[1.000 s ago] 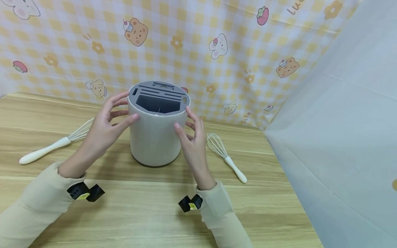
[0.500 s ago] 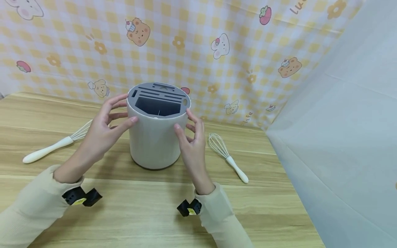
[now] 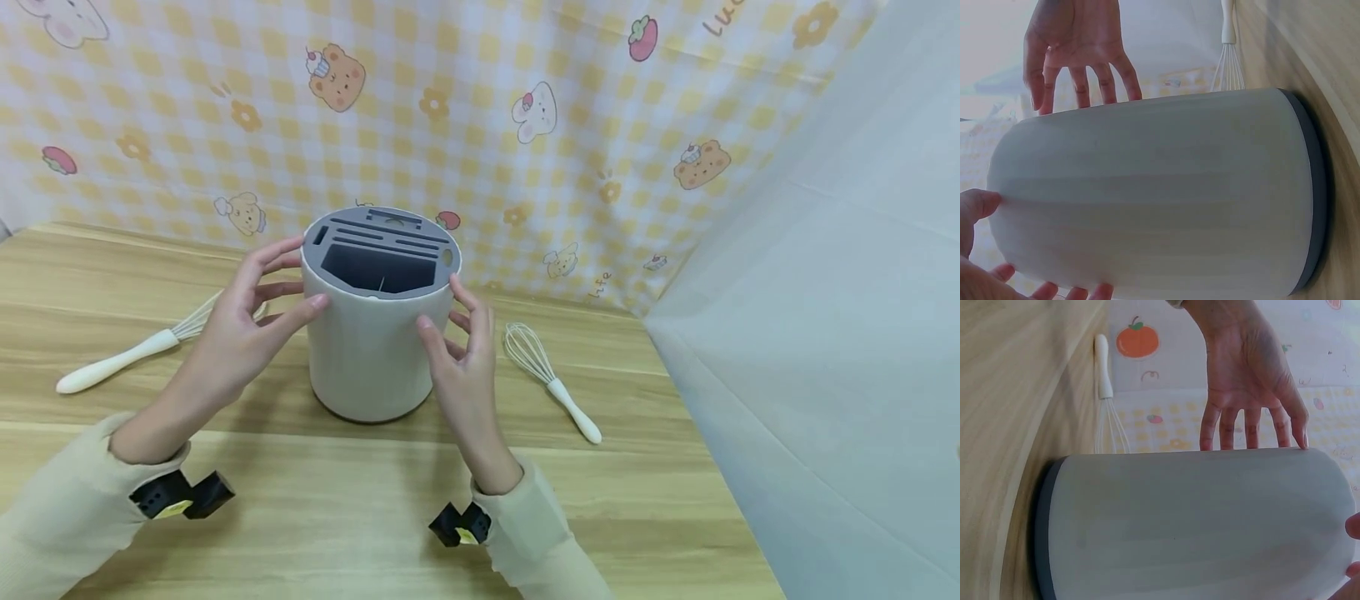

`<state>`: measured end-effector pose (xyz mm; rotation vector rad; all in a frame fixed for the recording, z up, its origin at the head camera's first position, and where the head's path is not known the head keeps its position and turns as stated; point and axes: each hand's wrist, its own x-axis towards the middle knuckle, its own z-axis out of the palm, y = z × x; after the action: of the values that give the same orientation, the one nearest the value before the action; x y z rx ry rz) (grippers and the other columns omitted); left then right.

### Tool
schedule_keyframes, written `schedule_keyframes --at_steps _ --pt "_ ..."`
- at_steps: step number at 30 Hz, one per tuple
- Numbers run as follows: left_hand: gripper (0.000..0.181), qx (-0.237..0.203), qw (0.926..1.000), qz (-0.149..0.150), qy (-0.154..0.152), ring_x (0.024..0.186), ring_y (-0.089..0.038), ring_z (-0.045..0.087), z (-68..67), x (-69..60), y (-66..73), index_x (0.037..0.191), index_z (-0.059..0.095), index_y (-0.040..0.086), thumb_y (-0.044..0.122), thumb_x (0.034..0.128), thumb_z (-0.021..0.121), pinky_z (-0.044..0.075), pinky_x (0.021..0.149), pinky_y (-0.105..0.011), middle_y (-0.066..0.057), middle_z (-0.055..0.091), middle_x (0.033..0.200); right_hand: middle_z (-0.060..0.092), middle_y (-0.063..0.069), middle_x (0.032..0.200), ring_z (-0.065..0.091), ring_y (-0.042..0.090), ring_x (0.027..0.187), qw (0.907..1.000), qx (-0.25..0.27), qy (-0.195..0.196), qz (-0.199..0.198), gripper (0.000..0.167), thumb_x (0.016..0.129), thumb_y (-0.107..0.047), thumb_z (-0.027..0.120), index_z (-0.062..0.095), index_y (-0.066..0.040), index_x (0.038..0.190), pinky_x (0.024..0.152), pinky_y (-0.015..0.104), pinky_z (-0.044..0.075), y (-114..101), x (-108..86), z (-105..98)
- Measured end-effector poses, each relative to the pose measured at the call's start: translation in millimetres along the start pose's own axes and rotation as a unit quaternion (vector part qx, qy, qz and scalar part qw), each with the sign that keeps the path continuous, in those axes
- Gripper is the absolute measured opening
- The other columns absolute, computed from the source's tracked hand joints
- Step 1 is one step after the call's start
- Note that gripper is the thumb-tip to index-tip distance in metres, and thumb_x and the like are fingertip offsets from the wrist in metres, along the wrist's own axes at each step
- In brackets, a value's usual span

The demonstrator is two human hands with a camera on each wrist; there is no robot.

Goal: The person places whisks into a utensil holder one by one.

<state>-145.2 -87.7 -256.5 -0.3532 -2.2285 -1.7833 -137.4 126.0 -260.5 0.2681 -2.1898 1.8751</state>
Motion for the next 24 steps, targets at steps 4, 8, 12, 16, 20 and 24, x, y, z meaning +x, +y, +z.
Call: schedule_keyframes --at_steps 4,8,12,16,20,24 --pt "0.062 0.0 1.0 -0.003 -0.005 0.118 -0.03 0.046 -0.8 -4.0 2.7 0.142 0.032 0.029 0.031 0.0883 0.063 0.044 0.096 -0.054 -0.006 0.036 0.138 0.037 -0.007 0.136 0.041 0.018 0.12 0.9999 0.008 -0.006 -0.002 0.049 0.092 -0.019 0.057 0.04 -0.029 0.137 0.096 0.039 0.044 -2 -5.2 -1" --pt "0.062 -0.003 0.9999 0.0 -0.01 0.118 -0.03 0.046 -0.8 -8.6 4.4 0.142 0.032 0.028 0.029 0.0884 0.063 0.044 0.095 -0.053 -0.006 0.036 0.137 0.036 -0.007 0.138 0.041 0.019 0.121 0.9999 0.01 -0.013 -0.003 0.05 0.093 -0.017 0.056 0.038 -0.028 0.138 0.097 0.04 0.042 -4 -10.8 -3" --pt "0.061 -0.014 0.9998 0.005 -0.012 0.117 -0.028 0.045 -0.3 -11.7 5.5 0.142 0.033 0.028 0.026 0.0886 0.063 0.044 0.095 -0.051 -0.005 0.035 0.136 0.034 -0.006 0.139 0.041 0.019 0.121 0.9997 0.015 -0.02 -0.005 0.051 0.093 -0.016 0.056 0.037 -0.027 0.139 0.098 0.04 0.042 -4 -14.2 -4" --pt "0.061 -0.017 0.9998 0.007 -0.012 0.117 -0.028 0.045 0.3 -13.4 6.3 0.142 0.032 0.028 0.025 0.0888 0.063 0.044 0.095 -0.051 -0.005 0.035 0.136 0.034 -0.006 0.138 0.04 0.019 0.121 0.9997 0.016 -0.02 -0.003 0.051 0.093 -0.015 0.055 0.037 -0.026 0.139 0.097 0.039 0.043 -6 -14.8 -5" --pt "0.061 -0.017 0.9997 0.007 -0.013 0.117 -0.028 0.045 1.1 -15.3 8.0 0.142 0.032 0.027 0.024 0.0893 0.062 0.044 0.095 -0.051 -0.006 0.034 0.137 0.035 -0.005 0.138 0.04 0.019 0.121 0.9997 0.017 -0.018 -0.003 0.052 0.092 -0.014 0.056 0.037 -0.025 0.139 0.097 0.039 0.043 -8 -15.1 -6" --pt "0.061 -0.018 0.9997 0.007 -0.017 0.118 -0.028 0.045 2.5 -17.2 9.5 0.142 0.032 0.026 0.023 0.0895 0.062 0.044 0.095 -0.051 -0.006 0.034 0.137 0.034 -0.005 0.138 0.04 0.019 0.121 0.9997 0.016 -0.016 0.003 0.054 0.092 -0.013 0.056 0.035 -0.025 0.14 0.096 0.039 0.04 -9 -19.0 -9"
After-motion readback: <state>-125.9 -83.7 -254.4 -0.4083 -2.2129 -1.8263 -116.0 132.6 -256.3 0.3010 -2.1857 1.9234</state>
